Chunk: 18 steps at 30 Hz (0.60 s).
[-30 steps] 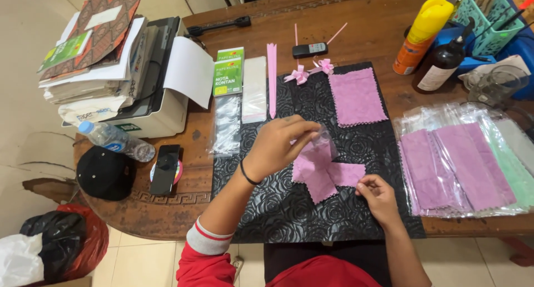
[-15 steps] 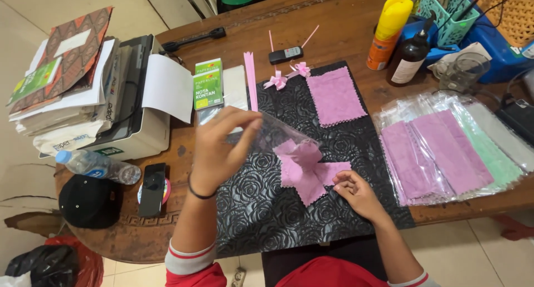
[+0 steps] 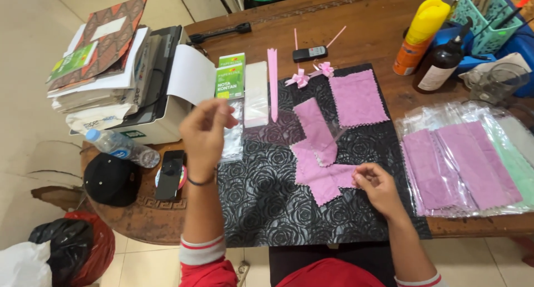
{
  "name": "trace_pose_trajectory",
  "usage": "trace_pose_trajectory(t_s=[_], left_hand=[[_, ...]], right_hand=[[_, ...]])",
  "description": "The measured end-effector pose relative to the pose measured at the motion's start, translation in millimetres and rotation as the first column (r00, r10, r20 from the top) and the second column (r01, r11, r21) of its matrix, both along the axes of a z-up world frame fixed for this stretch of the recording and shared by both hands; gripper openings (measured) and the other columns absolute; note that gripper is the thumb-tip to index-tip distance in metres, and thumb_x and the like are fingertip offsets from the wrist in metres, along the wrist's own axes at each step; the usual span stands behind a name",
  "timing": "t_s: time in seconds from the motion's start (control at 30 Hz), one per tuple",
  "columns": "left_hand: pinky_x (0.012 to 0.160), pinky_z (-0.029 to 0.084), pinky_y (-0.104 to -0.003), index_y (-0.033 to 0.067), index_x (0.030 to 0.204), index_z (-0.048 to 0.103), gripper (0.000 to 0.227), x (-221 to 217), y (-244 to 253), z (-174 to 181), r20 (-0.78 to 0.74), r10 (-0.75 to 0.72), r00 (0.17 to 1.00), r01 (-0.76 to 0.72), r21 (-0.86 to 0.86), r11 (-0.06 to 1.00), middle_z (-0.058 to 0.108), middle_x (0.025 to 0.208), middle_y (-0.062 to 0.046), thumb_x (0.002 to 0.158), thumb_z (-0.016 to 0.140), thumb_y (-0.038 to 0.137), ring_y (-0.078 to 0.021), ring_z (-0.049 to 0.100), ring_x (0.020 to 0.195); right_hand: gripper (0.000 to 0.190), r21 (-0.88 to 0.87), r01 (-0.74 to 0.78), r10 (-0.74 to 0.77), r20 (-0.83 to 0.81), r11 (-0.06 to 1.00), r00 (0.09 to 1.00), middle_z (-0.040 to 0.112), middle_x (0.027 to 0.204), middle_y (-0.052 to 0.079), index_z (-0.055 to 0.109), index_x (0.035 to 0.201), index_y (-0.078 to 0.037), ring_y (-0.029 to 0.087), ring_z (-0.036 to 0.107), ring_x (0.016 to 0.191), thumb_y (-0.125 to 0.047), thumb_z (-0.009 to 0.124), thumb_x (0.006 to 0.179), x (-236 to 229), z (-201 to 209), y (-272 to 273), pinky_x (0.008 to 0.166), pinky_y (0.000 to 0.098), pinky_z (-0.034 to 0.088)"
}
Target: The person places fabric pieces into plastic bags, folds them, and arranges them on the table.
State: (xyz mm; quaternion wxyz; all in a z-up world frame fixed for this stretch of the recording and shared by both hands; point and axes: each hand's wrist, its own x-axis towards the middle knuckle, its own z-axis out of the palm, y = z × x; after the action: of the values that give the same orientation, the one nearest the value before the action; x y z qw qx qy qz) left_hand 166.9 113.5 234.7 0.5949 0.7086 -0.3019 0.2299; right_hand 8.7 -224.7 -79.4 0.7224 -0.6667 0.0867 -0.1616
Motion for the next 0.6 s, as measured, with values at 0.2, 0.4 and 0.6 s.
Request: trace_pose_trajectory(t_s=[0.2, 0.4, 0.6], left_hand=[[0.073, 0.058, -0.031, 0.0089, 0.092, 0.080, 0.005, -48, -18, -87, 0.424, 0.282, 0.861, -0.304, -0.018, 0.953, 0.078, 0.082, -0.005, 0.090, 0.078, 0.005, -0.0210, 0.073, 0.071], [0.069, 0.044, -0.041, 0.0064, 0.089, 0.067, 0.016, -143, -72, -117, 0.477, -0.082, 0.875, -0.085, 0.319, 0.944, 0.069, 0.094, -0.007, 0.100, 0.055, 0.005, -0.0273, 0.063, 0.082], [0.080, 0.044, -0.043, 0.0099, 0.101, 0.073, 0.006, -174, -88, -197, 0.354, -0.192, 0.915, 0.010, 0.458, 0.889, 0.069, 0.108, -0.005, 0.096, 0.076, 0.011, -0.0280, 0.062, 0.095]], right_hand=[[0.044, 0.418, -0.380, 0.383, 0.080, 0.826, 0.920, 0.075, 0.093, 0.028, 0.048, 0.134, -0.003, 0.034, 0.079, 0.073, -0.035, 0.050, 0.104, 16, 34, 27, 0.053, 0.0392, 0.065], [0.100, 0.616, -0.539, 0.579, 0.161, 0.574, 0.800, 0.057, 0.142, 0.033, 0.037, 0.154, -0.005, 0.036, 0.073, 0.105, -0.078, 0.050, 0.088, 15, 59, 45, 0.073, 0.0493, 0.063], [0.060, 0.466, -0.336, 0.481, -0.236, 0.819, 0.845, 0.068, 0.134, 0.028, 0.041, 0.150, -0.006, 0.037, 0.076, 0.090, -0.030, 0.053, 0.097, 11, 56, 49, 0.056, 0.0357, 0.060]])
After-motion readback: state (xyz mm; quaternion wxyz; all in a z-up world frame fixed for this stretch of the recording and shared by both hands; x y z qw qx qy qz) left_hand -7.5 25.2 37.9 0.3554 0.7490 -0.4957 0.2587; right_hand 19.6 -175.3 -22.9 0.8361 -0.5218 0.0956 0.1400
